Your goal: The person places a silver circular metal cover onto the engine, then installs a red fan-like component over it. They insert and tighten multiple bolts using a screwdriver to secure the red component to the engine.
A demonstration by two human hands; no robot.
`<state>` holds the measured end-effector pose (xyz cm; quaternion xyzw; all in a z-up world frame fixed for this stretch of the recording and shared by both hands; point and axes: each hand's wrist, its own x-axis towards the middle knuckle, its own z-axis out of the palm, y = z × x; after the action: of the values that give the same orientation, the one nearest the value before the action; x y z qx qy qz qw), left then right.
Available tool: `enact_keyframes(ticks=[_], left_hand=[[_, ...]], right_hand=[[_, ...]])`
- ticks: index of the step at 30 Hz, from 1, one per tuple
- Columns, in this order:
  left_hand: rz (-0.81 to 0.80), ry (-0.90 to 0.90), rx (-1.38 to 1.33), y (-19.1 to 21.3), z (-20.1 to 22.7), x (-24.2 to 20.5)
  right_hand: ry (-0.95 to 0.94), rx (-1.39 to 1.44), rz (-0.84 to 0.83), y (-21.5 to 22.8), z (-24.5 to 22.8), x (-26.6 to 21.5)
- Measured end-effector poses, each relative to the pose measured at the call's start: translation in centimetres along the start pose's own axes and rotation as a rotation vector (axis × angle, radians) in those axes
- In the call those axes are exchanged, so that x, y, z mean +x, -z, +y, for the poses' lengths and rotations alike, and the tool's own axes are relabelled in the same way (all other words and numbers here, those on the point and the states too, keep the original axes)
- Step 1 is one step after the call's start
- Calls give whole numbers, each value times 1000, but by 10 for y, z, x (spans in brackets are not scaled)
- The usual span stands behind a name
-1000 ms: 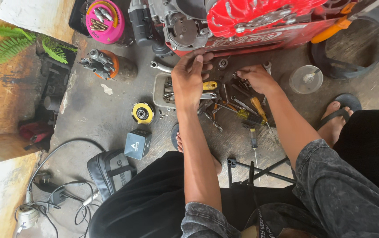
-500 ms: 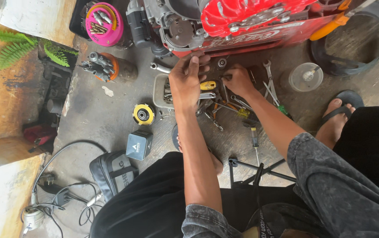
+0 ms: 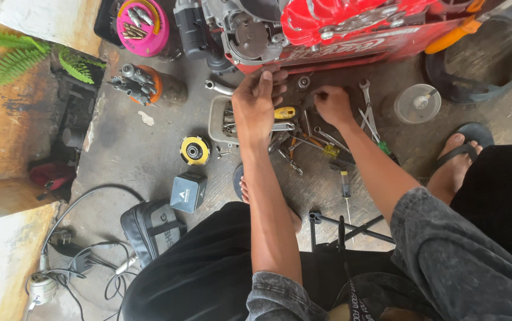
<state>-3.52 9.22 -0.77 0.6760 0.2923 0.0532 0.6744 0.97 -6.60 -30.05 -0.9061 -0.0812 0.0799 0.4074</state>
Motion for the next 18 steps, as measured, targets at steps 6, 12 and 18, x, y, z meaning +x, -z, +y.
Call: enact_keyframes(ticks=[6, 12, 18], left_hand=[[-23, -13, 20, -11, -5, -10], [-92, -24, 56, -36, -18, -25], [-98, -99, 490, -50, -26, -35]], right_hand=[[-278, 602, 63, 88, -73, -31], [-266, 1209, 148, 110, -103, -31], [-128, 1241, 116, 148, -151, -50]])
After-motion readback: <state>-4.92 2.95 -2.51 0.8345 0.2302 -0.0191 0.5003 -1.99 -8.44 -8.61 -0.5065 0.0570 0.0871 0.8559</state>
